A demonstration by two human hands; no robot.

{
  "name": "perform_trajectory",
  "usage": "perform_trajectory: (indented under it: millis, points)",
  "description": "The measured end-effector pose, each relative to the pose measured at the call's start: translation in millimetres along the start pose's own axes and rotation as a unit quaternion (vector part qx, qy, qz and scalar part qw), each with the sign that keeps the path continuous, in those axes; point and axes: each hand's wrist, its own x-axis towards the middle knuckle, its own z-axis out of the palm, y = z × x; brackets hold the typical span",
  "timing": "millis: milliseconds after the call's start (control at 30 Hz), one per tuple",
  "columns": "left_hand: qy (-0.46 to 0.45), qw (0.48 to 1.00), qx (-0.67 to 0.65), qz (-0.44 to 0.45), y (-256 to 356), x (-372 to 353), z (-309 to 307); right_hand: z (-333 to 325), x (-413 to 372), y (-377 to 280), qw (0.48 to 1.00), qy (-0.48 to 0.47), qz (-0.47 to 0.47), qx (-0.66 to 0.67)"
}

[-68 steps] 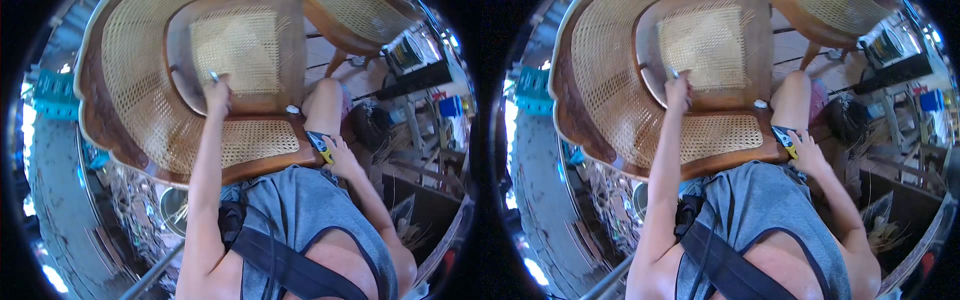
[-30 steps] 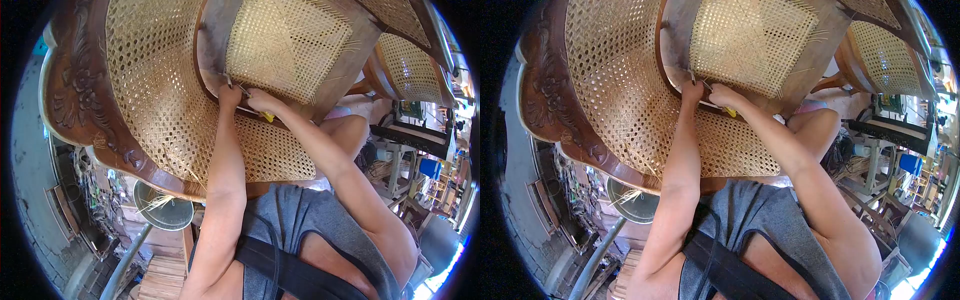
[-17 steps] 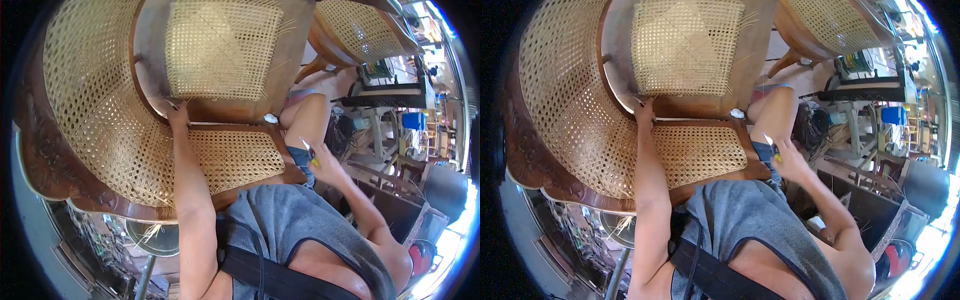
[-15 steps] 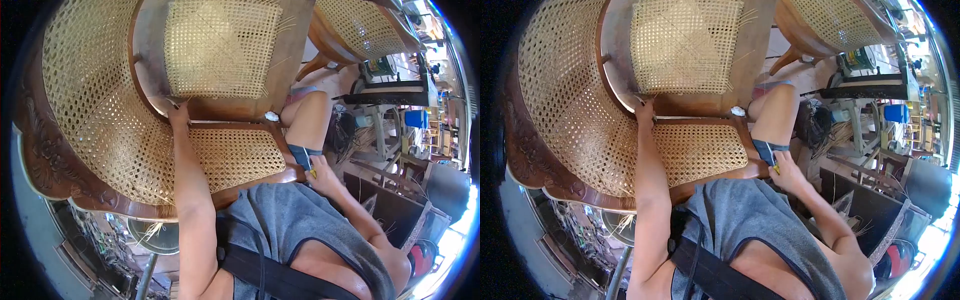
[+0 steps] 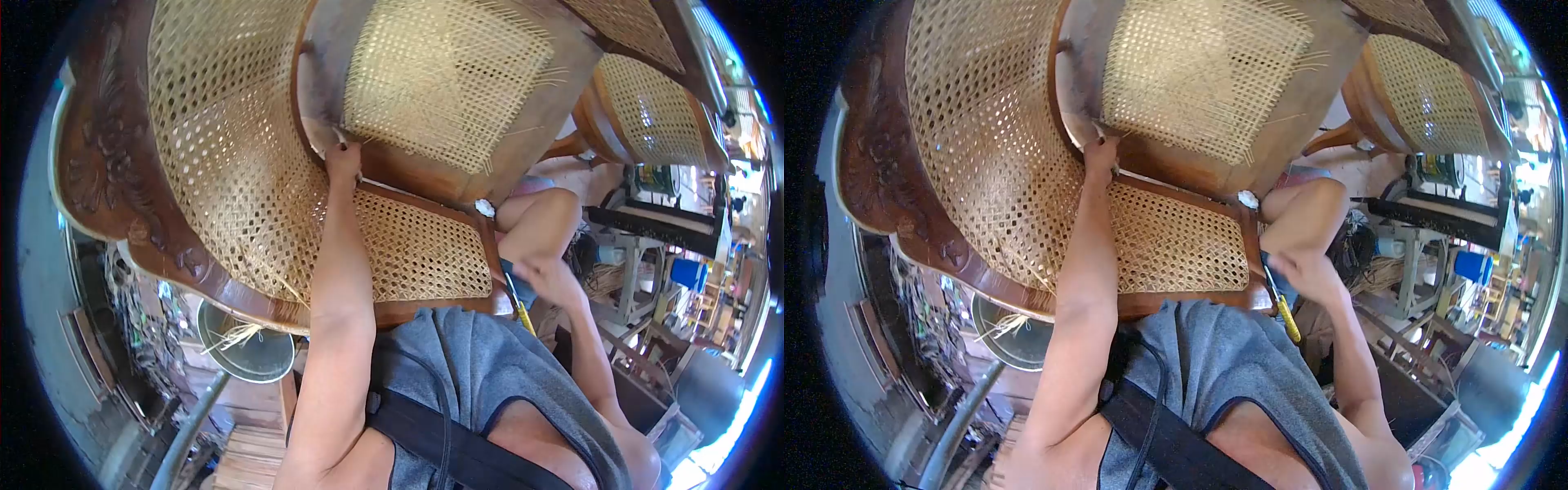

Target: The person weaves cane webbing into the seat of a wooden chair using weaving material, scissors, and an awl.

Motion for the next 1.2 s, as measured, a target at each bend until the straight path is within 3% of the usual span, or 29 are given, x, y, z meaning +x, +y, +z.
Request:
perform_trajectory:
  millis: [33,133,233,367,400,500,533,633,700,867,967,1033,1133,1200]
  points:
    - [0.006,1.000,-0.004,-0.006,-1.2,0.6,0.3,-7.0,26.2,-8.9,1.000,0.010,0.000,-0.022]
    - [-0.006,1.000,0.013,-0.002,-8.4,5.4,4.5,12.2,133.3,-53.5,0.973,0.141,-0.159,0.094]
    - [-0.001,0.998,0.050,0.029,-20.0,15.2,7.5,53.9,246.1,-92.2,0.953,0.131,-0.274,0.009]
    - [-0.002,0.994,0.107,0.030,-0.3,1.9,5.0,86.8,315.1,-130.7,0.925,0.127,-0.340,-0.112]
    - [-0.003,0.998,0.058,0.033,-1.2,1.8,7.2,87.4,321.8,-132.2,0.925,0.122,-0.343,-0.112]
    - [-0.018,0.994,0.102,0.030,-5.1,5.0,7.1,87.7,335.4,-126.5,0.912,0.074,-0.361,-0.179]
    - [0.014,0.991,0.107,0.083,-8.5,6.7,9.7,89.6,336.6,-121.6,0.905,0.097,-0.372,-0.185]
    - [0.012,0.990,0.139,0.035,7.3,-6.4,7.4,93.3,337.6,-115.4,0.890,0.121,-0.390,-0.202]
    - [0.025,0.985,0.163,0.041,6.1,-4.9,10.2,94.3,339.9,-115.4,0.868,0.155,-0.418,-0.218]
    - [0.067,0.976,0.196,0.068,-15.0,13.4,13.2,94.7,342.5,-112.9,0.878,0.136,-0.414,-0.198]
    - [0.082,0.980,0.174,0.053,-27.0,24.0,16.8,94.5,344.6,-114.7,0.886,0.114,-0.399,-0.206]
    - [0.056,0.998,0.036,-0.016,-23.2,24.5,14.8,93.0,341.4,-118.5,0.890,0.099,-0.392,-0.211]
    - [0.011,0.997,0.050,-0.065,16.3,-1.5,1.1,94.8,338.9,-122.9,0.899,0.101,-0.378,-0.197]
    - [0.027,0.997,0.049,-0.056,-13.7,18.1,11.7,96.4,340.5,-124.8,0.901,0.117,-0.367,-0.199]
